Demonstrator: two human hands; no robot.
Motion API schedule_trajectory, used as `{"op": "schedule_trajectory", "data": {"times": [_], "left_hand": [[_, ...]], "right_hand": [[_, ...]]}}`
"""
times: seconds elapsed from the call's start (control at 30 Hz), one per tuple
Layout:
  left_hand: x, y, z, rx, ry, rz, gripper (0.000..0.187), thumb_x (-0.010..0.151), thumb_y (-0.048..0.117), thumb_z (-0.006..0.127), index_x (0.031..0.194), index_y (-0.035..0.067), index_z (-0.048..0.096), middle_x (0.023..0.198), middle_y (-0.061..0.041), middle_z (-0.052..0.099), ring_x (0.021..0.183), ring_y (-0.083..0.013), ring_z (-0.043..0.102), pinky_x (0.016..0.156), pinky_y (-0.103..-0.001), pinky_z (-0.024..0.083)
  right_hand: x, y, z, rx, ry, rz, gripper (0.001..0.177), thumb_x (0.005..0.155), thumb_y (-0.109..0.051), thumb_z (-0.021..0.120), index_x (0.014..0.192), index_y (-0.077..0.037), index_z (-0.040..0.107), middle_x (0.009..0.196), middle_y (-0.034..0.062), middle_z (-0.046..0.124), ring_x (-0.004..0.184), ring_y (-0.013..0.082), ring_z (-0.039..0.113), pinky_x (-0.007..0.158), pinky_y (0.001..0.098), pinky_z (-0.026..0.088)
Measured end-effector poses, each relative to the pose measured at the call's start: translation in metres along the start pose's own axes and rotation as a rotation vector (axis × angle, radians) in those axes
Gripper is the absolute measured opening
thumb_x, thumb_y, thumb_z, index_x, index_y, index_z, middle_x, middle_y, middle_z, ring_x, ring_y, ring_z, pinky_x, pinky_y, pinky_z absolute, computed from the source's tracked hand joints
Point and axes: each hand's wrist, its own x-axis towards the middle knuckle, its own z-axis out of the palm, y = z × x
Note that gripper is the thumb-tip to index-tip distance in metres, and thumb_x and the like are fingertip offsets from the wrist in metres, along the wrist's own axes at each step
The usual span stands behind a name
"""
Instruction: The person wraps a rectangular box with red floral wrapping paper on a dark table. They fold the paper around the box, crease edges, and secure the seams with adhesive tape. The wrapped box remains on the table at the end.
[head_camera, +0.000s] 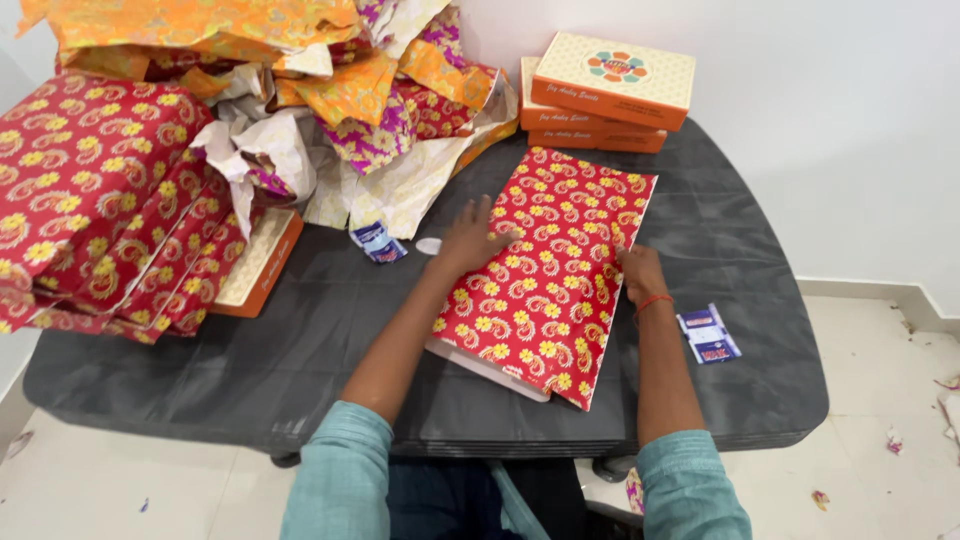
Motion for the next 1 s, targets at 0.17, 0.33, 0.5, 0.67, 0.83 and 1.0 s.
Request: {"op": "schedule_trajectory", "data": {"times": [0.17,0.33,0.5,0.67,0.83,1.0], "left_hand": [[-0.001,0.023,0.005,-0.082,-0.210,-0.133,0.098,0.085,0.075,0.057,0.161,0.021,0.028,0.161,-0.023,0.031,0.140,-0.0434,0.045,0.108,-0.055,0.043],[-0.012,0.034,-0.015,-0.114,-0.186,-0.143,0.095,0.086,0.075,0.056,0.161,0.021,0.032,0.158,-0.023,0.038,0.138,-0.0420,0.050,0.107,-0.054,0.046],[-0.009,0.030,-0.018,-0.189,-0.166,-0.153,0.096,0.082,0.076,0.057,0.158,0.021,0.035,0.156,-0.023,0.041,0.137,-0.0401,0.052,0.104,-0.051,0.048],[-0.001,0.012,-0.006,-0.328,-0.129,-0.087,0.096,0.086,0.075,0.059,0.156,0.011,0.041,0.150,-0.029,0.046,0.136,-0.0420,0.053,0.110,-0.045,0.045],[0.011,0.006,0.021,-0.459,-0.042,0.022,0.086,0.094,0.065,0.058,0.153,0.005,0.045,0.147,-0.031,0.048,0.139,-0.0425,0.048,0.115,-0.044,0.039],[0.018,0.022,0.041,-0.741,0.111,0.210,0.070,0.103,0.053,0.055,0.150,0.002,0.050,0.143,-0.028,0.058,0.135,-0.0363,0.055,0.114,-0.041,0.041]], "right_hand": [[0.005,0.001,-0.009,0.229,-0.134,0.070,0.022,0.103,-0.011,0.060,0.113,0.007,0.067,0.107,0.0146,0.076,0.087,0.0189,0.072,0.079,0.0326,0.058],[-0.003,-0.010,-0.014,0.312,-0.214,0.183,0.024,0.103,-0.017,0.057,0.120,-0.001,0.063,0.115,0.0098,0.072,0.095,0.0156,0.070,0.088,0.0331,0.058],[-0.015,-0.032,-0.008,0.316,-0.235,0.198,0.024,0.104,-0.024,0.058,0.120,-0.006,0.062,0.119,0.0079,0.070,0.101,0.0141,0.068,0.093,0.0321,0.056],[-0.030,-0.056,0.003,0.455,-0.325,0.043,0.022,0.105,-0.024,0.062,0.116,-0.006,0.063,0.109,0.0032,0.068,0.093,0.0137,0.063,0.088,0.0347,0.054],[-0.040,-0.116,0.022,0.466,-0.337,-0.088,0.022,0.103,-0.023,0.064,0.112,-0.004,0.064,0.108,0.0057,0.074,0.096,0.0151,0.069,0.090,0.0334,0.057],[-0.056,-0.200,0.048,0.217,-0.299,-0.230,0.022,0.100,-0.022,0.065,0.112,-0.003,0.068,0.106,0.0038,0.074,0.094,0.0111,0.070,0.087,0.0283,0.058]]}}
